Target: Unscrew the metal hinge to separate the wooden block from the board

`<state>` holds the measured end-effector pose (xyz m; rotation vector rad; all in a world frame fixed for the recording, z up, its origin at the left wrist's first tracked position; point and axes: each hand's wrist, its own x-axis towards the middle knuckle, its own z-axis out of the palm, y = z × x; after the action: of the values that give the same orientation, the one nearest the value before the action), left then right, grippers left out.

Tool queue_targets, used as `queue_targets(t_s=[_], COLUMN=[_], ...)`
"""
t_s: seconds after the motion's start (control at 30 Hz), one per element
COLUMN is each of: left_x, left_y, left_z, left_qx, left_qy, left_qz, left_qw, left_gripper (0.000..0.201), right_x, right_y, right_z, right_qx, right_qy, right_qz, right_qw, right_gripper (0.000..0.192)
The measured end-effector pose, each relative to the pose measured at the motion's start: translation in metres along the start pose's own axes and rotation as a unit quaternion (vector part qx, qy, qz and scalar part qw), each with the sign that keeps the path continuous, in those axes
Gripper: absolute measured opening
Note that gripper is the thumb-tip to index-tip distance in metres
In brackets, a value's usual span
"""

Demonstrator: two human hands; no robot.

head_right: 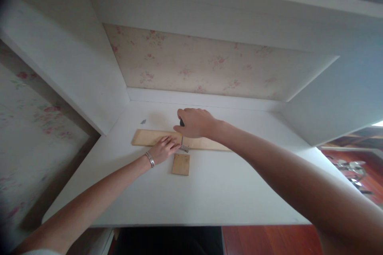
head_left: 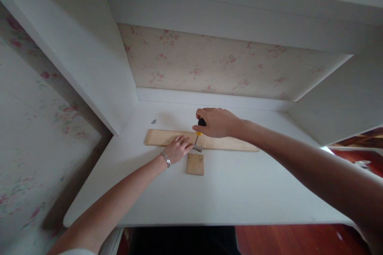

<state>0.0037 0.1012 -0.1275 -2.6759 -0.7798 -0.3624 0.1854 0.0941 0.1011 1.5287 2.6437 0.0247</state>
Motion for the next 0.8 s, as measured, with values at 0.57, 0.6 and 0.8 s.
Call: queue_targets(t_s=[0.57, 0.6, 0.8], left_x=[0.005, 0.007, 0.014], left_y=[-0.001, -0.001, -0.001], left_z=[-0.019, -0.020, -0.028], left_qx=[-0.056, -0.057, -0.064], left_qy=[-0.060, -0.066, -0.086], left_qz=[-0.031, -0.029, -0.013], left_qw=[0.996, 0.996, 0.994], left_gripper=[0.037, 0.037, 0.037], right_x=[-0.016, -0.019, -0.008], right_y=[0.010, 0.012, 0.015], right_z=[0.006, 0.008, 0.005], right_qx=[0.046, 0.060, 0.117], right_qy=[0.044, 0.057, 0.058], right_qz=[-0.032, -0.029, -0.041], right_qw=[0.997, 0.996, 0.991], right_gripper=[0.015, 0.017, 0.026])
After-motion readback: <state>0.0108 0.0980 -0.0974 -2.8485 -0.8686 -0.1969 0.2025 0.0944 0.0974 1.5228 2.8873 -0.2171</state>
